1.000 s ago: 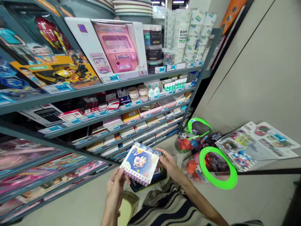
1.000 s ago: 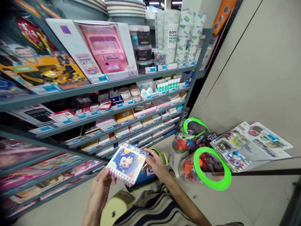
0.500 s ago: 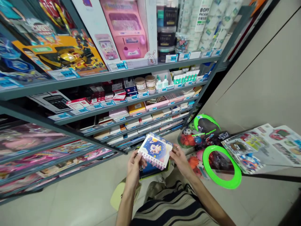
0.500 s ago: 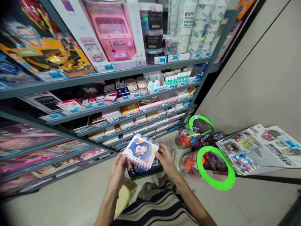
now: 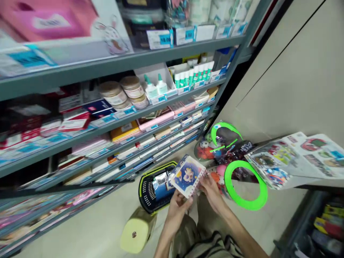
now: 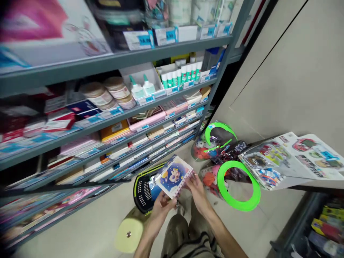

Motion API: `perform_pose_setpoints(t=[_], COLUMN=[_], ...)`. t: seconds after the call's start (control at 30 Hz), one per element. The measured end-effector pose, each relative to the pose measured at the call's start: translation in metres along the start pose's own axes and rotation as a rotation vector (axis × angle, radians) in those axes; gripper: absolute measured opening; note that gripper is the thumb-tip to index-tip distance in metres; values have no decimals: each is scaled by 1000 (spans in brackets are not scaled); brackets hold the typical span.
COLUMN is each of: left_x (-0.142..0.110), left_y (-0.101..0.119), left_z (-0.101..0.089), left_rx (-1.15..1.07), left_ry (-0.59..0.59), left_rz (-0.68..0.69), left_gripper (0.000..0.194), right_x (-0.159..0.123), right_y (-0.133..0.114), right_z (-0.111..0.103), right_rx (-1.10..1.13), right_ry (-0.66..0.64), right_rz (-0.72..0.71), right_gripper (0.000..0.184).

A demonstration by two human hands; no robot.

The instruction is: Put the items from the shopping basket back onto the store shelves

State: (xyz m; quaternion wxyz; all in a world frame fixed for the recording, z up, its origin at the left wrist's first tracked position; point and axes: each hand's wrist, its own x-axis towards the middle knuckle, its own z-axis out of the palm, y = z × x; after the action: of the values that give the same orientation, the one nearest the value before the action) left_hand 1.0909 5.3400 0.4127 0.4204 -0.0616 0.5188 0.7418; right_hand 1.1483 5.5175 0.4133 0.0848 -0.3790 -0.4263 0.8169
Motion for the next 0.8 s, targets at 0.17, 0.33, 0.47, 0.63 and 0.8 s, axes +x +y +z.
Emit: perform_pose_setpoints(t=[0.17, 0.33, 0.47, 0.63, 0.8], left_x=[89, 211, 317, 413, 462], left_y=[-8, -22, -39, -47, -30], left_z=[-6, 6, 29, 42, 40], left_rx=[-65, 19, -118, -125, 4], left_ry=[104, 150, 259, 274, 263], left_rz=[-17, -36, 117, 215, 401], left_gripper=[62, 50, 50, 54, 58], right_x=[113, 250, 338, 407, 472], right_y=[-32, -49, -36, -39, -60], right_z=[-36, -62, -85, -99, -86], right_rx=[-150, -203, -203, -300, -325], right_ry=[-59, -142, -135, -253, -346], right_rz=[-89, -111, -145, -208, -343], right_gripper=[72, 79, 66, 76, 86])
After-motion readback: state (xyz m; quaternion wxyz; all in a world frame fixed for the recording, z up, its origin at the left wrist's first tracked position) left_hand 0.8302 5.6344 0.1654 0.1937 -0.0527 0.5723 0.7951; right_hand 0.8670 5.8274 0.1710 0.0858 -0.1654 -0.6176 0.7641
